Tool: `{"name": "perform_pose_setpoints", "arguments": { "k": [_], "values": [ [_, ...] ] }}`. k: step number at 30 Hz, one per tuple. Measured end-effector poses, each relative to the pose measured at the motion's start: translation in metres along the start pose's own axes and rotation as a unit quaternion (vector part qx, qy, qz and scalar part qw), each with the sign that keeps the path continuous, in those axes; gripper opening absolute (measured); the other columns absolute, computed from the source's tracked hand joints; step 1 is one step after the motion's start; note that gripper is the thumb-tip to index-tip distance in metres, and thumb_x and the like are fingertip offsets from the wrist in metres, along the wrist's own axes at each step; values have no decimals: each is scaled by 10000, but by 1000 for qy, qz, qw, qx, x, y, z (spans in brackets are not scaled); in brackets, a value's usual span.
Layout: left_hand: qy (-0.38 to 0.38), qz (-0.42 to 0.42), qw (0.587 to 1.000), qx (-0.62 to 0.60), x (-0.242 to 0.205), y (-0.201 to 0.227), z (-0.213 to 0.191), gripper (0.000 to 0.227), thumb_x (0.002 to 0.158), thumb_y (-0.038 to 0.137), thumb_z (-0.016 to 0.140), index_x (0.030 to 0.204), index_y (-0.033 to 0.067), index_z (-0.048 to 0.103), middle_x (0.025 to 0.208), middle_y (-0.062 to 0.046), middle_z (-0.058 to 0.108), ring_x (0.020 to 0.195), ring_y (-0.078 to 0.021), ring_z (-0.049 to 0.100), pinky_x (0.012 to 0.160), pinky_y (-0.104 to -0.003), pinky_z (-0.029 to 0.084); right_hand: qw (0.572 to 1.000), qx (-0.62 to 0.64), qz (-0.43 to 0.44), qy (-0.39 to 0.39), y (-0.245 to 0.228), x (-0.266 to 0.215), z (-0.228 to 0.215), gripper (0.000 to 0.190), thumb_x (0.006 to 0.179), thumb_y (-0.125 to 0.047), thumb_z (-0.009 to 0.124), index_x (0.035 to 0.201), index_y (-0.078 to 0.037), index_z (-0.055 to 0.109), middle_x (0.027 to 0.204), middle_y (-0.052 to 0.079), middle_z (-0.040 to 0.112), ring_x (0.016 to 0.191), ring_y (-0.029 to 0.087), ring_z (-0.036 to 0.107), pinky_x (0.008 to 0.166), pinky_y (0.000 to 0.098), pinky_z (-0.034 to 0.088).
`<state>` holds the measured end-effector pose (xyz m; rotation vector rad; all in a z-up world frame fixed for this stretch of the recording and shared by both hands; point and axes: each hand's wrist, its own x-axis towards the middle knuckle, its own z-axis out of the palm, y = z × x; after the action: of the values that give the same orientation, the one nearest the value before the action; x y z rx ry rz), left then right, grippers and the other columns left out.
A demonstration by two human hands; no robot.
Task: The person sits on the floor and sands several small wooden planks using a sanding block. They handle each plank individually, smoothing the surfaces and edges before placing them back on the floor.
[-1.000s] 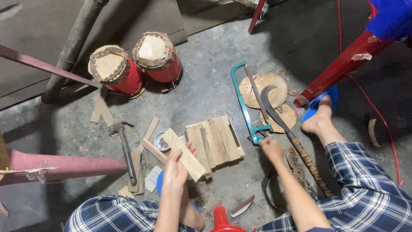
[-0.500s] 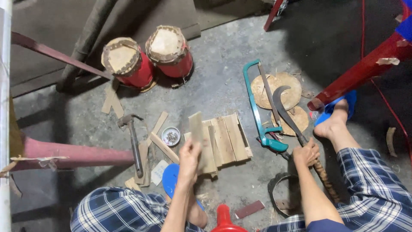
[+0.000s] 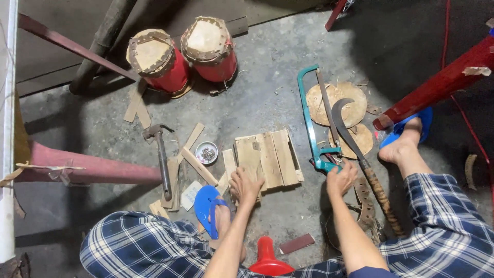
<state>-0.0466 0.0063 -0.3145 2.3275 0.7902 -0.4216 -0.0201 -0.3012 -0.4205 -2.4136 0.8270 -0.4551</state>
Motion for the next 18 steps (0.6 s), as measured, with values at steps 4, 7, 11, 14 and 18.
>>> {"name": "perform_pose_setpoints", "arguments": {
  "k": [4,7,11,14,18],
  "values": [
    [38,34,999,8,13,-9,-4,810,722,240,889,1364,226,397,1211,-153,536,1162,-424,605,938,-545,520,1000,7,3,9,-9,-5,7,272,847,-91,701,1108,-169,692,1260,105,548,1121,425,558,932,565,455],
    [20,-59,969,-239,31,-15,-20,582,779,166,745,1315,300,559,1153,-120,724,1076,-344,718,864,-434,586,999,12,21,48,-27,3,12,272,847,-112,702,1106,-195,689,1275,72,530,1133,393,540,931,556,456],
    [-173,-82,724,-663,9,16,-77,453,762,152,717,1192,135,574,1164,-226,702,808,-311,746,636,-420,613,994,100,-24,39,-57,10,25,255,833,-56,683,1051,-184,716,1100,90,588,1040,376,619,959,497,453],
    [-251,-59,650,-715,-1,20,-85,368,778,110,693,1132,131,592,1324,-275,655,896,-383,757,685,-480,634,986,156,7,-59,-92,6,25,193,872,-122,660,1003,-234,748,927,76,679,889,329,691,864,441,501],
    [-279,-44,631,-722,-13,27,-105,406,792,30,681,1194,76,647,1347,-283,631,983,-429,735,787,-530,635,932,255,55,-252,-167,-31,-7,194,905,-107,644,1043,-134,777,901,124,772,738,228,746,698,363,582]
  ]
}}
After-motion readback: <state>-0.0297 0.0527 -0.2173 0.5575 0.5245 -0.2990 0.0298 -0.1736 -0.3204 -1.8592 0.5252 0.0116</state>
